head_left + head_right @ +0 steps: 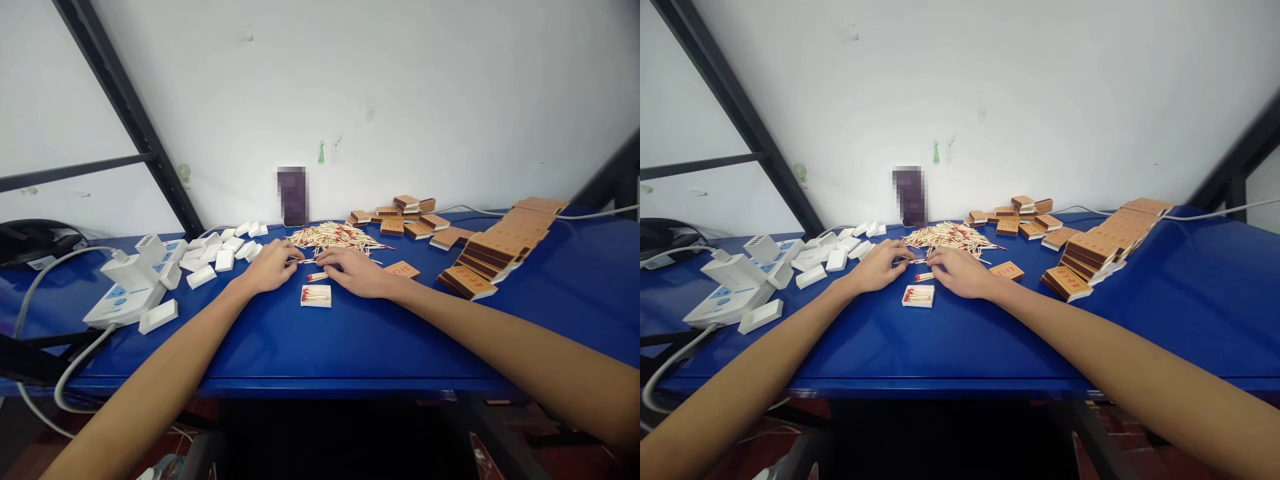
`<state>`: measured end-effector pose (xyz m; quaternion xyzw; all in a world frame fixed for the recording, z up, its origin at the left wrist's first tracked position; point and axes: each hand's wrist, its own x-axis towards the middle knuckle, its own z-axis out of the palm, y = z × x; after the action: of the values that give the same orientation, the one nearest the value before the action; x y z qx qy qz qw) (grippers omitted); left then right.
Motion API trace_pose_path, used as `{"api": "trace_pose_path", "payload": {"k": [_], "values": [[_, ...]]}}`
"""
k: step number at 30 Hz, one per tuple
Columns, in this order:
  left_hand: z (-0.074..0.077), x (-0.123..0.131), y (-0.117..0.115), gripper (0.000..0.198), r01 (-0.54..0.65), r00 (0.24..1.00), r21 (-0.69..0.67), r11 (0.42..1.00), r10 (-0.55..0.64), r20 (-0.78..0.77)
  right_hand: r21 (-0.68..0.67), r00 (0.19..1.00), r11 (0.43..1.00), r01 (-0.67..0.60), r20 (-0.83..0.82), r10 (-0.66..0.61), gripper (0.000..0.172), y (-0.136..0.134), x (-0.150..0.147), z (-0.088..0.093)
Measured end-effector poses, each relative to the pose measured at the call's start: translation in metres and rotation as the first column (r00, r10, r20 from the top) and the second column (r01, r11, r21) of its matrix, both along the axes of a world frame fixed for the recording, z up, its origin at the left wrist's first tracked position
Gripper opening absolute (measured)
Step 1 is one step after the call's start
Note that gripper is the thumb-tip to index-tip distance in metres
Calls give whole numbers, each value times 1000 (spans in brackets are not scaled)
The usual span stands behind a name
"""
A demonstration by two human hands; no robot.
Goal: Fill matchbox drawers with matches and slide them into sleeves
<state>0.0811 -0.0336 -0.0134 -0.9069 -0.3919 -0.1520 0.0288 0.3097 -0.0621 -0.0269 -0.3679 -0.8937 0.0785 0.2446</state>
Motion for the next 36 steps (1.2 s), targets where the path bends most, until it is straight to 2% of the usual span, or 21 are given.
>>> {"api": "trace_pose_path", "payload": {"k": [5,14,22,36], "values": [[1,1,0,29,25,1000,-15,1000,-25,-1,19,999,1000,-10,-30,11,30,0,0,0],[3,2,-1,36,76,993,-35,996,-73,97,26,999,999,19,-33,-18,28,3,0,-3],[3,3,-1,41,69,984,-98,993,-52,168,4,999,999,37,-17,-37,27,3,1,-3],[6,3,-3,40,34,992,-44,998,-29,126,2,998,998,64,-18,-64,29,3,2,-3]]}}
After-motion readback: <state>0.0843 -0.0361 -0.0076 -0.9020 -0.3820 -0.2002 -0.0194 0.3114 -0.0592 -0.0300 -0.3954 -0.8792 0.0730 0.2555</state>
